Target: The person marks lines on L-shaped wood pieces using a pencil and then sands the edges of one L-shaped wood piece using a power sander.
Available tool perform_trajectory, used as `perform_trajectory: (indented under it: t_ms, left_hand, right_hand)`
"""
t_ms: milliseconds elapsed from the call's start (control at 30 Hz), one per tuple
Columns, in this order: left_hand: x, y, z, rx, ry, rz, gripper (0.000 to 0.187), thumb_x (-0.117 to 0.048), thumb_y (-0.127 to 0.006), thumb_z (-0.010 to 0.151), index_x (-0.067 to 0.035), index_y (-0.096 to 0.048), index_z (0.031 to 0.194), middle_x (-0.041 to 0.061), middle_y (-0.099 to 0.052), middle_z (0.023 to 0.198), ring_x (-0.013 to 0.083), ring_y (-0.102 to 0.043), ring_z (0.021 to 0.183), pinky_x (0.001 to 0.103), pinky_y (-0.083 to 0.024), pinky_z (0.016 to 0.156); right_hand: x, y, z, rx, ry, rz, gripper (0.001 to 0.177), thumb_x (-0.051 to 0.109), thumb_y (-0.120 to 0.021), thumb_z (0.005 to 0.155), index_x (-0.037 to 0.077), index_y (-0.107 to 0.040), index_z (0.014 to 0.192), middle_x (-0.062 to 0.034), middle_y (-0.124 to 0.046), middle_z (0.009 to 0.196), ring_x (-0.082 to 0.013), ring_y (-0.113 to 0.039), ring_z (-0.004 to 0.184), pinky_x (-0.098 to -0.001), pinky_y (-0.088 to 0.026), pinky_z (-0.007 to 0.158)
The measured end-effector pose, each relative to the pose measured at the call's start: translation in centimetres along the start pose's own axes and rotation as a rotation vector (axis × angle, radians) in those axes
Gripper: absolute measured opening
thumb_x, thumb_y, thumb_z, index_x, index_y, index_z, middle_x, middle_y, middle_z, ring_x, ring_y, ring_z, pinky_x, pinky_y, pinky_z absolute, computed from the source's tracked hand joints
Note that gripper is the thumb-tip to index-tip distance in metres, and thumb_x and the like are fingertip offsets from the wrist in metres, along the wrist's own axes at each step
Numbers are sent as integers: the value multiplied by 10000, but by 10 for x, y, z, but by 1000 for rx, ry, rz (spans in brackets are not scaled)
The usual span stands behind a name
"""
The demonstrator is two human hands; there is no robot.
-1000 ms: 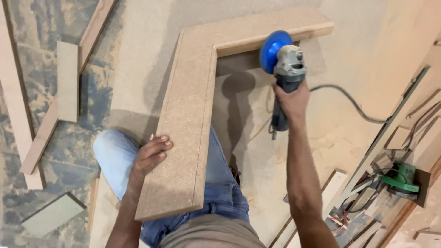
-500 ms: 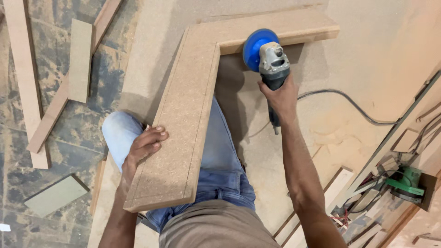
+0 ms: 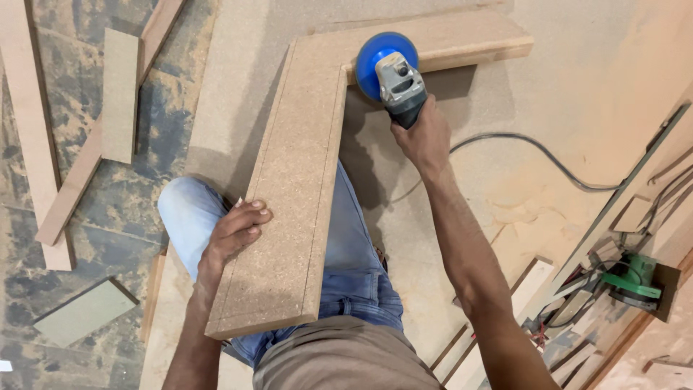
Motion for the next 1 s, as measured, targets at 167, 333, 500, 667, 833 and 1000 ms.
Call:
perform_trajectory:
  t_ms: [167, 333, 500, 667, 833, 1000]
  left_hand:
    - [2, -5, -2, 4, 93, 38, 396, 22, -732, 876, -135, -612, 1219, 102, -679, 1348, 298, -550, 1398, 431, -445, 1204]
    - [-12, -6, 25, -69, -69, 81, 470, -2, -756, 866, -107, -579, 1289, 125, -654, 1357, 287, -566, 1376, 430, -469, 1192]
    - [-15, -6, 32, -70, -74, 89, 466, -12, -761, 879, -106, -575, 1296, 127, -656, 1345, 286, -569, 1375, 420, -472, 1194]
    - [-10, -3, 18, -64, -31, 61, 392, 11, -736, 906, -83, -574, 1251, 132, -660, 1345, 290, -563, 1386, 424, -474, 1184]
    - [-17, 8, 18, 15, -10, -18, 377, 27, -713, 931, -63, -552, 1260, 167, -616, 1398, 328, -513, 1436, 444, -441, 1212]
    - [-23, 19, 24, 61, -38, -28, 400, 20, -671, 949, -67, -551, 1321, 193, -599, 1392, 359, -508, 1431, 470, -440, 1210]
  right_hand:
    - [3, 0, 4, 34, 4, 3, 583, 263, -880, 774, -22, -527, 1139, -270, -698, 954, -478, -668, 901, -545, -527, 764]
    - [4, -2, 6, 41, 33, 13, 587, 246, -877, 779, -38, -522, 1150, -271, -692, 948, -460, -676, 892, -528, -538, 766]
    - [4, -4, 7, 36, 67, -11, 574, 236, -887, 769, -38, -525, 1119, -274, -690, 942, -463, -672, 891, -529, -533, 758]
    - [1, -2, 7, 66, 25, -19, 577, 251, -889, 760, -33, -527, 1109, -273, -687, 940, -461, -669, 894, -526, -533, 765]
    - [-31, 17, 6, -47, 108, 2, 589, 240, -906, 740, -26, -573, 1147, -275, -697, 975, -489, -664, 916, -530, -532, 761]
    - [-119, 58, 15, -59, -86, 48, 624, 229, -908, 701, -44, -620, 1182, -280, -716, 1007, -466, -694, 952, -494, -562, 806]
Point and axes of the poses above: each hand's wrist, its own z-axis towards the middle knuckle, its own y-axis out of the back of the hand, x = y × z, the point moved 3 cm from there along z, towards the middle knuckle
